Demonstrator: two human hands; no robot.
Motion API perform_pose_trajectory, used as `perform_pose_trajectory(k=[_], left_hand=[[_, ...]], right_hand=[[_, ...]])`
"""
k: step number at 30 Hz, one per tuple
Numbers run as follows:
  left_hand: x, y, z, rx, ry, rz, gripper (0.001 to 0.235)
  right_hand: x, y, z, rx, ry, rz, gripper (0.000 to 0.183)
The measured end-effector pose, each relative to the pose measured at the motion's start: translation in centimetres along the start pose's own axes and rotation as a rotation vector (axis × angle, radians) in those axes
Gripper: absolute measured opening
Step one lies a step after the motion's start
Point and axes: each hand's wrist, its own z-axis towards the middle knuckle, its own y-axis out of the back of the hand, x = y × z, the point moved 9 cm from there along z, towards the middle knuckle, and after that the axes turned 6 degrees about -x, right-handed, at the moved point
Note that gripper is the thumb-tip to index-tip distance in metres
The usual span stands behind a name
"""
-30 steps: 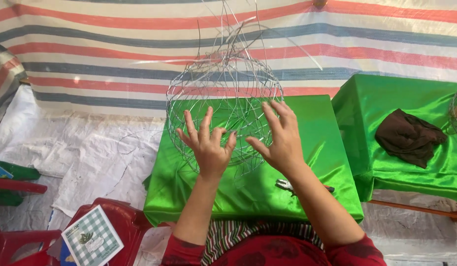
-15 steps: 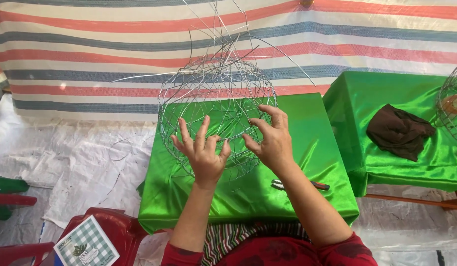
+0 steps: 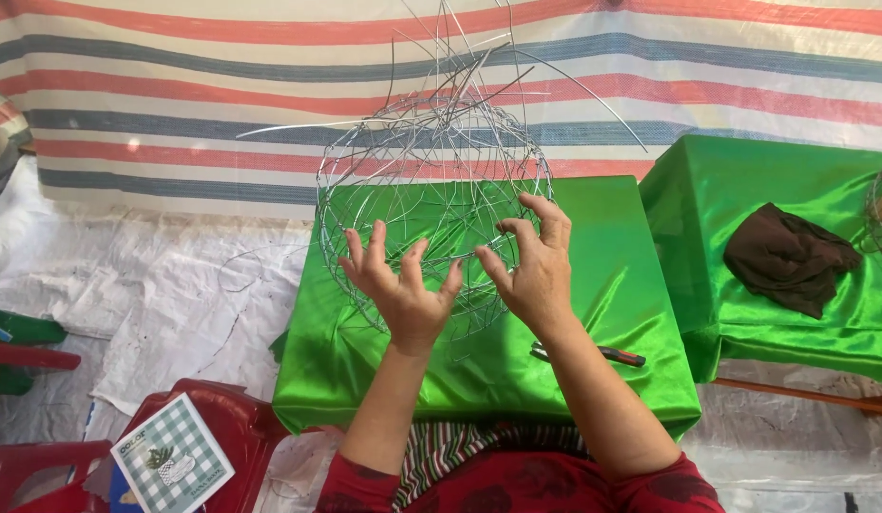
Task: Refining the base of a metal wire cage by bending and cutting wires with pliers
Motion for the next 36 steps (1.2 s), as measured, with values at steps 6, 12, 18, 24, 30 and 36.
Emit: perform_pose_trajectory(k=[6,12,18,24,30,36], left_hand=[[0.2,0.2,-0.3,-0.041,-0.015,-0.051,0.038],[-0.2,0.4,-0.4,-0.05,-0.028,-0.091,0.029],[-0.2,0.4,-0.7,-0.081,-0.041,-0.105,0.025],[-0.1,0.4,-1.2,-0.105,-0.02,-0.116,0.027],[0.3,0.0,-1.8,-0.115,0.007,-0.153,0.026],[0.1,0.5,-0.8,-0.087,0.041,-0.182,0.022]], right_hand=[[-0.7,-0.8,-0.8,0.018,0.04,-0.035,0.026],[-0.8,-1.0,-1.1,0.032,0.03,-0.043,0.027],[-0.7,-1.3,-1.4,0.044,-0.012,-0.035,0.029],[-0.6,-1.3,-1.5,0.055,-0.018,-0.008,0.028],[-0.8,-1.4,-1.8,0.085,-0.036,0.015,0.027],[-0.4,-0.8,-1.4,0.058,-0.031,0.076,0.026]])
